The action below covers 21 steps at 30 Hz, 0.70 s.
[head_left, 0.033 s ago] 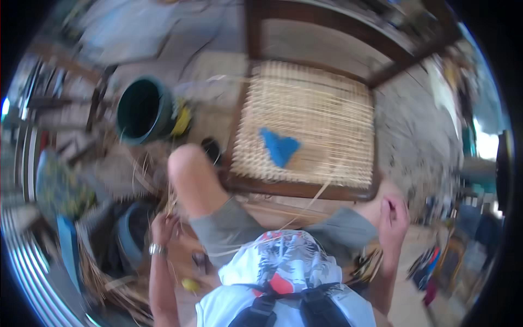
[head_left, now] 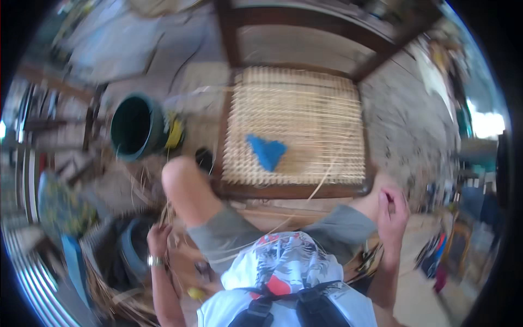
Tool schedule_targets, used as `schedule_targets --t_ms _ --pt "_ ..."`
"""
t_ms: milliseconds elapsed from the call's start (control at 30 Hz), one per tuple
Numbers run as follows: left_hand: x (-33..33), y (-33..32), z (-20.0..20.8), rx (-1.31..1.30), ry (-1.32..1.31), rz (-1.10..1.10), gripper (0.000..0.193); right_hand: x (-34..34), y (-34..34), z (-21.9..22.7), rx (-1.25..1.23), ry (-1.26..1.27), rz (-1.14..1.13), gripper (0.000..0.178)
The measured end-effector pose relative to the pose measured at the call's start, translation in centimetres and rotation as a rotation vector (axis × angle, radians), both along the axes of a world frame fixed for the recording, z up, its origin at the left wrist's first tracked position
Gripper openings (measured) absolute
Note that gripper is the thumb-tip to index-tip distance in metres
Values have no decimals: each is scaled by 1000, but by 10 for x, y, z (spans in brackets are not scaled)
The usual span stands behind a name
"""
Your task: The recorder is weaving a cane seat for a wooden chair using thin strips of material.
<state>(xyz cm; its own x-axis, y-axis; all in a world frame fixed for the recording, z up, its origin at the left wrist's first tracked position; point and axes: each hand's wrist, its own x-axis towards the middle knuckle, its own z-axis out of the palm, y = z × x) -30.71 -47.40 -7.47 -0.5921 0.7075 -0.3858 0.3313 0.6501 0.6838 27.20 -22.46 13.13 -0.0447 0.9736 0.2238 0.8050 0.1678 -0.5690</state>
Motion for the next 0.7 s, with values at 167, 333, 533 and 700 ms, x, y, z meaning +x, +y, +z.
schedule_targets --t_ms 167,333,533,700 --pt "-19 76 116 522 -21 239 10 -2 20 24 165 196 6 14" --pt "164 226 267 531 -90 -320 8 -72 49 21 281 540 472 39" --pt "319 305 240 297 -580 -817 15 -75 25 -9 -568 1001 635 41" --pt "363 304 209 434 -606 -717 29 -33 15 -58 -663 1232 34 29"
